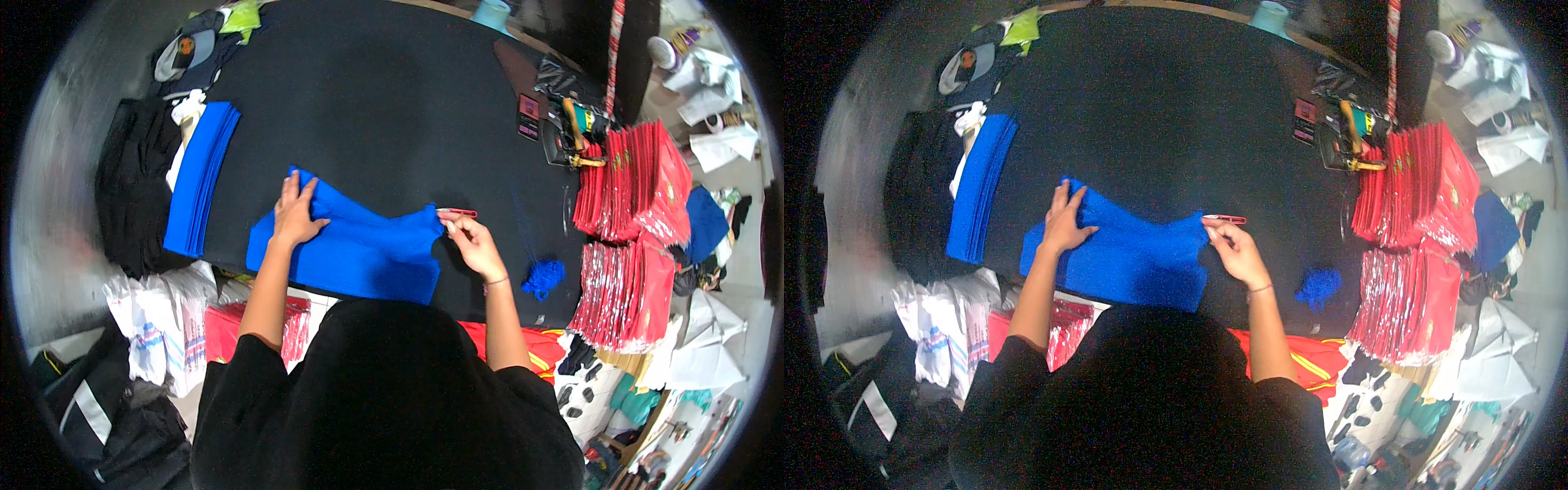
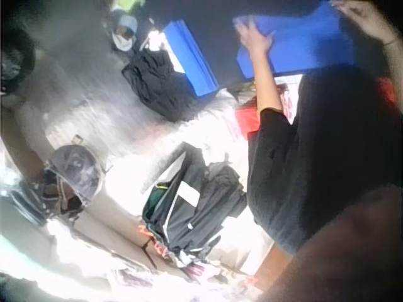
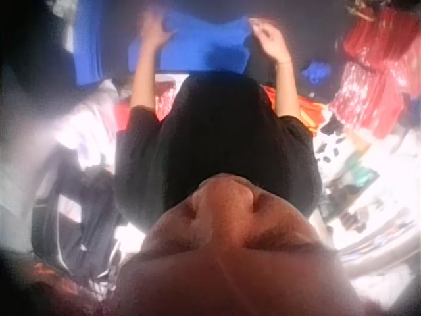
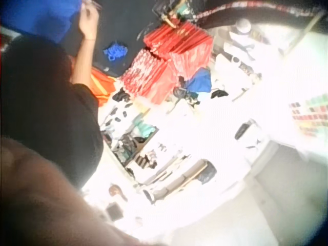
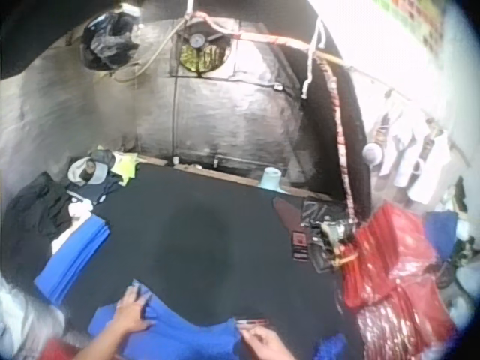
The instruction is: The person cuts a blue fabric sheet into strips using a red utility knife on a black work table. The person repeatedly folds the fabric, aligns edges, and slices along the fold lines to produce uniform strips.
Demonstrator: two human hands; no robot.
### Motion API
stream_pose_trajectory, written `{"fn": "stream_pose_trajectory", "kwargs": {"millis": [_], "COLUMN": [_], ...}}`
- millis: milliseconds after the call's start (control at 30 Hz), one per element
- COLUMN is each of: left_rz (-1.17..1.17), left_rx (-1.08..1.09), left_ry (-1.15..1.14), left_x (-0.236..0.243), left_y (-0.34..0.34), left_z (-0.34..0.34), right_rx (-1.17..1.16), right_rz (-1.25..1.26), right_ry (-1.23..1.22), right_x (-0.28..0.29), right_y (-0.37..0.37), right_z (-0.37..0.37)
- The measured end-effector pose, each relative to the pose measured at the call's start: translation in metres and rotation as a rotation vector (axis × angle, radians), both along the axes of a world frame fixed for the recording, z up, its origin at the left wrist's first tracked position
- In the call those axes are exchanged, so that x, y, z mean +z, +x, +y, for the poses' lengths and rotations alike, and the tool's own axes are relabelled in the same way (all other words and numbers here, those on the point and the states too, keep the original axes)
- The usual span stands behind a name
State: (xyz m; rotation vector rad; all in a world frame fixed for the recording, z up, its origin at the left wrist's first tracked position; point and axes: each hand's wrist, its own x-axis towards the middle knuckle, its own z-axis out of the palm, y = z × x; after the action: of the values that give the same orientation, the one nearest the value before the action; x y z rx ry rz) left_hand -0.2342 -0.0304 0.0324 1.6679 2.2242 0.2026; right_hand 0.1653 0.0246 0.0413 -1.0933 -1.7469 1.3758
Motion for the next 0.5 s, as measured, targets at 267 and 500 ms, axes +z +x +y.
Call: {"fn": "stream_pose_trajectory", "kwargs": {"millis": [267,500], "left_rz": [-0.243,-0.213], "left_rx": [0.205,0.137], "left_ry": [0.110,0.296], "left_x": [-0.040,-0.035], "left_y": [-0.070,-0.066], "left_z": [0.004,0.006], "right_rx": [-0.118,0.120], "right_rz": [-0.275,-0.521], "right_ry": [0.092,0.209], "right_x": [-0.046,-0.034], "right_y": [-0.054,-0.049], "right_z": [0.008,-0.010]}}
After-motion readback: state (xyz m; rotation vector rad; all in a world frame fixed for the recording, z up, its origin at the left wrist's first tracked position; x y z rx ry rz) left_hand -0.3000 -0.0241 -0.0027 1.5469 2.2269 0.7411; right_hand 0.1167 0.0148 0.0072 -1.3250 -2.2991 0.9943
